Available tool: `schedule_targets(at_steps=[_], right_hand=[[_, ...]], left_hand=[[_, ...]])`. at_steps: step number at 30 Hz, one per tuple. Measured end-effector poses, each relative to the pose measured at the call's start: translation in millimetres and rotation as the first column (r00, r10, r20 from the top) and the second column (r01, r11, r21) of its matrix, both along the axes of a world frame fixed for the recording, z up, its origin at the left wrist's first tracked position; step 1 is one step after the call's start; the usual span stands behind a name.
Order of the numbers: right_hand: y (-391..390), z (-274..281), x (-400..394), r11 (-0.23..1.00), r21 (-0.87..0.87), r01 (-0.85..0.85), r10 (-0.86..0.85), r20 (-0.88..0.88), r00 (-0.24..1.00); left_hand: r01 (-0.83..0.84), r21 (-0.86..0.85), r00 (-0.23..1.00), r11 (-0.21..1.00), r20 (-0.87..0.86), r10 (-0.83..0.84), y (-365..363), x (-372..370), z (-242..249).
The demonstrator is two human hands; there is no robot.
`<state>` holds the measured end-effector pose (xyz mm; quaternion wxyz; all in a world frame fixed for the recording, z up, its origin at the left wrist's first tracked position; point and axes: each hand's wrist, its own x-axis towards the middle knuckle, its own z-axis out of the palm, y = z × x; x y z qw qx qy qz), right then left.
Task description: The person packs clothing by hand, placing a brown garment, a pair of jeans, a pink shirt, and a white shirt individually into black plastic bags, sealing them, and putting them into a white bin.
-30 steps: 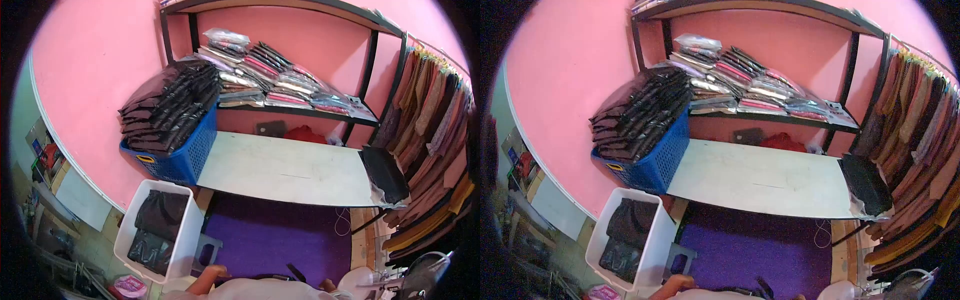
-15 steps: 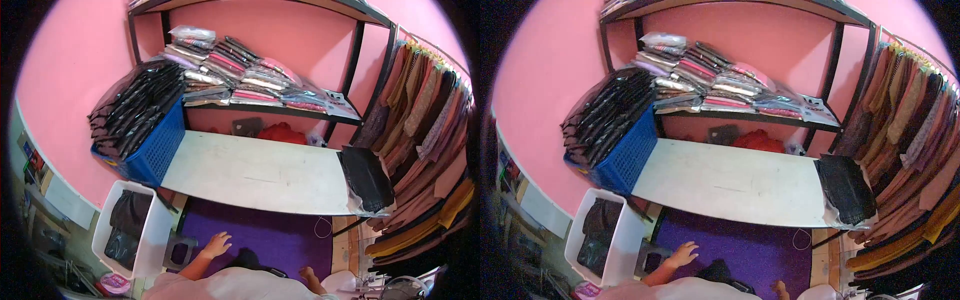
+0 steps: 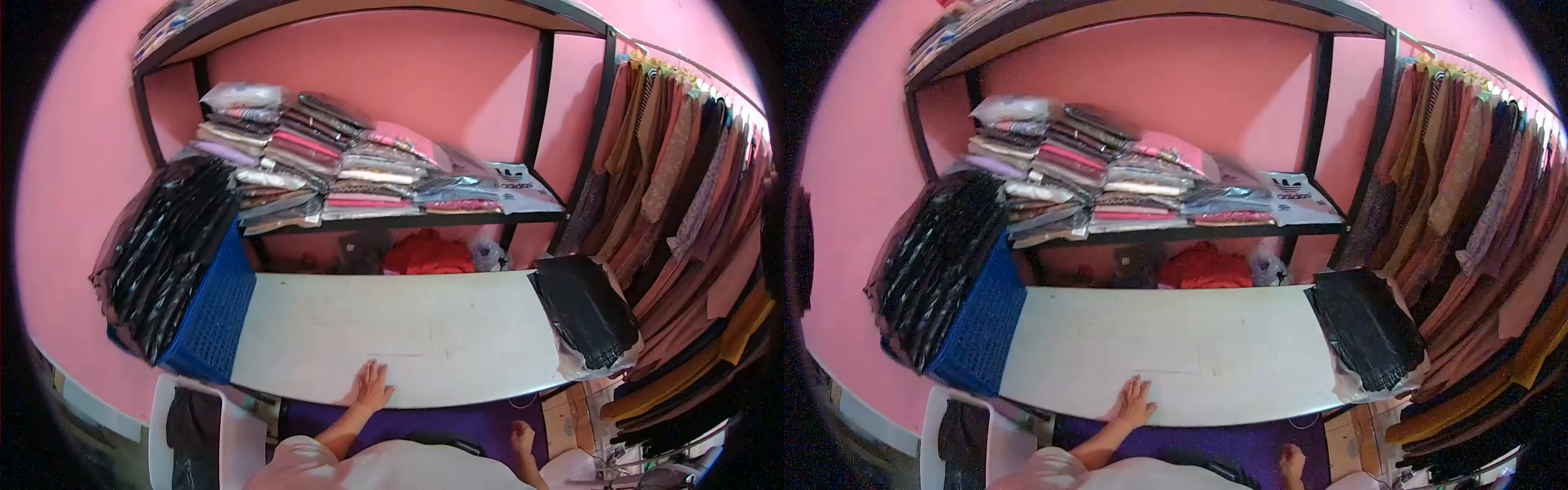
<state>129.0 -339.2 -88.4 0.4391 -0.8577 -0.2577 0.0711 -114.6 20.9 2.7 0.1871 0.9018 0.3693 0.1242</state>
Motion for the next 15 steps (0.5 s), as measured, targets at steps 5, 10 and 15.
schedule_targets(at_steps=[5, 10, 15], right_hand=[[60.9, 82.4, 4.9, 0.993, 0.107, 0.056, -0.092, 0.372, 0.924], [116.1, 111.5, 44.6, 0.965, 0.18, -0.189, 0.103, 0.404, 0.909], [198.2, 142.0, 114.5, 0.907, 0.164, -0.388, 0.313, 0.355, 0.881]], left_hand=[[-0.017, 0.017, 0.996, 1.0, -0.091, 0.018, 0.0, 9.9, -15.6], [-0.127, 0.087, 0.988, 0.988, -0.082, 0.134, 0.7, 27.9, -0.7], [-0.295, 0.142, 0.95, 0.945, -0.058, 0.306, 11.8, 61.7, -3.1]])
